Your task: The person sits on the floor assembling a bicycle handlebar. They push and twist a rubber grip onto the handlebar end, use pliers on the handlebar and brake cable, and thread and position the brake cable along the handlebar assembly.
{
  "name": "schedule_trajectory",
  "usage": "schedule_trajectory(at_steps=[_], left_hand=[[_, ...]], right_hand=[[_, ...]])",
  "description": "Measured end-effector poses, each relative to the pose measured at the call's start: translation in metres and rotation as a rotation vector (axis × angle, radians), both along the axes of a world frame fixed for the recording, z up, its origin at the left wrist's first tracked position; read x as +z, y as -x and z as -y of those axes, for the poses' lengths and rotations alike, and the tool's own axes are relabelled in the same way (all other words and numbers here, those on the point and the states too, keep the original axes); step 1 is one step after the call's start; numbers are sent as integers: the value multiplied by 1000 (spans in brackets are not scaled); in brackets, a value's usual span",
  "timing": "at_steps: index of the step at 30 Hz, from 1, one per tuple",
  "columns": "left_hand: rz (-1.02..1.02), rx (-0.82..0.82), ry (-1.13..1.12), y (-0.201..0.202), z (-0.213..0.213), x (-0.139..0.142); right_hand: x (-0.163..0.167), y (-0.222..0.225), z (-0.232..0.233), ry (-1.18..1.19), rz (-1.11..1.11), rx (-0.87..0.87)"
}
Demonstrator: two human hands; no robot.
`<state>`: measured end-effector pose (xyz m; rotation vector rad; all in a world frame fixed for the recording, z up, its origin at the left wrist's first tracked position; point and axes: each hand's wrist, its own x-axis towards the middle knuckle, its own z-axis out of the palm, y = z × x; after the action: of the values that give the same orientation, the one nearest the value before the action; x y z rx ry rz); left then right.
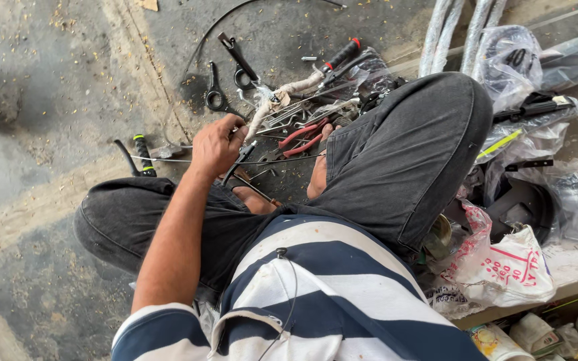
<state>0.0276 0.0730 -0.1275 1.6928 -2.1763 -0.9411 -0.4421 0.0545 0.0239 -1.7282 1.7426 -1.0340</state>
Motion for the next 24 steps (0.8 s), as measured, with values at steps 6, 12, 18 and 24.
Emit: schedule_trajectory(at_steps=[6, 12, 18, 24], left_hand=[[-239, -40, 217, 41, -19, 43], [-348, -73, 228, 72, -32, 62], [-182, 57, 274, 25, -18, 60], [-168, 3, 317, 34, -23, 71]], right_hand=[[-5, -29, -5, 38, -111, 169], [-9, -152, -21, -7, -114, 726], [-67, -69, 21, 199, -161, 623], [-86, -29, 25, 113, -4, 238]])
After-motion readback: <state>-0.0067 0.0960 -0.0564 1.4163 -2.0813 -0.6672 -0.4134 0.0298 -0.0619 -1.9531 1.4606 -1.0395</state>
